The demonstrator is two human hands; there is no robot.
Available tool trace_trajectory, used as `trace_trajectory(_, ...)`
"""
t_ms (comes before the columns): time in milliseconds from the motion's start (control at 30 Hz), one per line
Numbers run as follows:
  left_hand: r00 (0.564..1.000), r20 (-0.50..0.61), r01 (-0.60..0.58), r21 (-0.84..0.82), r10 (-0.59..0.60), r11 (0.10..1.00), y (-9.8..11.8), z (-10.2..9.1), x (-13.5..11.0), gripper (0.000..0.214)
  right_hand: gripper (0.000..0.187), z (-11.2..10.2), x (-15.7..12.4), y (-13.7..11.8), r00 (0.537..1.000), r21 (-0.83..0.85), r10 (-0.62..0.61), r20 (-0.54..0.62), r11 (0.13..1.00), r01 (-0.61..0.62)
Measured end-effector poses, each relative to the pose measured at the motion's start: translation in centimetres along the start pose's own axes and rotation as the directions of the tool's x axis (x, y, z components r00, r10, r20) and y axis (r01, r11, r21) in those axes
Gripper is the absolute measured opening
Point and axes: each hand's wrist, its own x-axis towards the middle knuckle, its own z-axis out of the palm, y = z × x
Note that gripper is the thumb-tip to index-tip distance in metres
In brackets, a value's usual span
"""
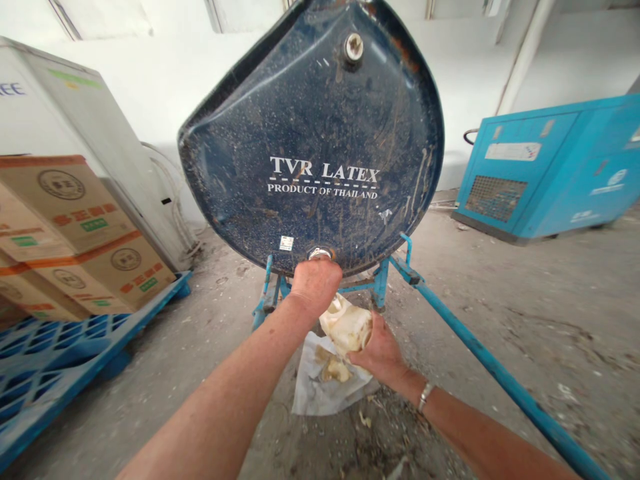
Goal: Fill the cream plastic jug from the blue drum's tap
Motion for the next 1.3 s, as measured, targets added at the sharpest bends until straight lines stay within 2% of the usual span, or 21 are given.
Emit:
trace_trajectory(333,0.999,-0.023,0.026,-0.010,-0.026,1.000,-0.14,0.15,-0.11,0.030,0.098,-0.03,-0.07,0.39,1.000,0.010,0.007,0.013,1.000,-0.007)
trace_trajectory(1300,0.997,-0.075,0.008,-0.001,-0.008,1.000,-0.35,0.81,-0.28,0.031,0.101,0.06,-0.30,0.44,0.999,-0.010,0.029,0.036,1.000,-0.029)
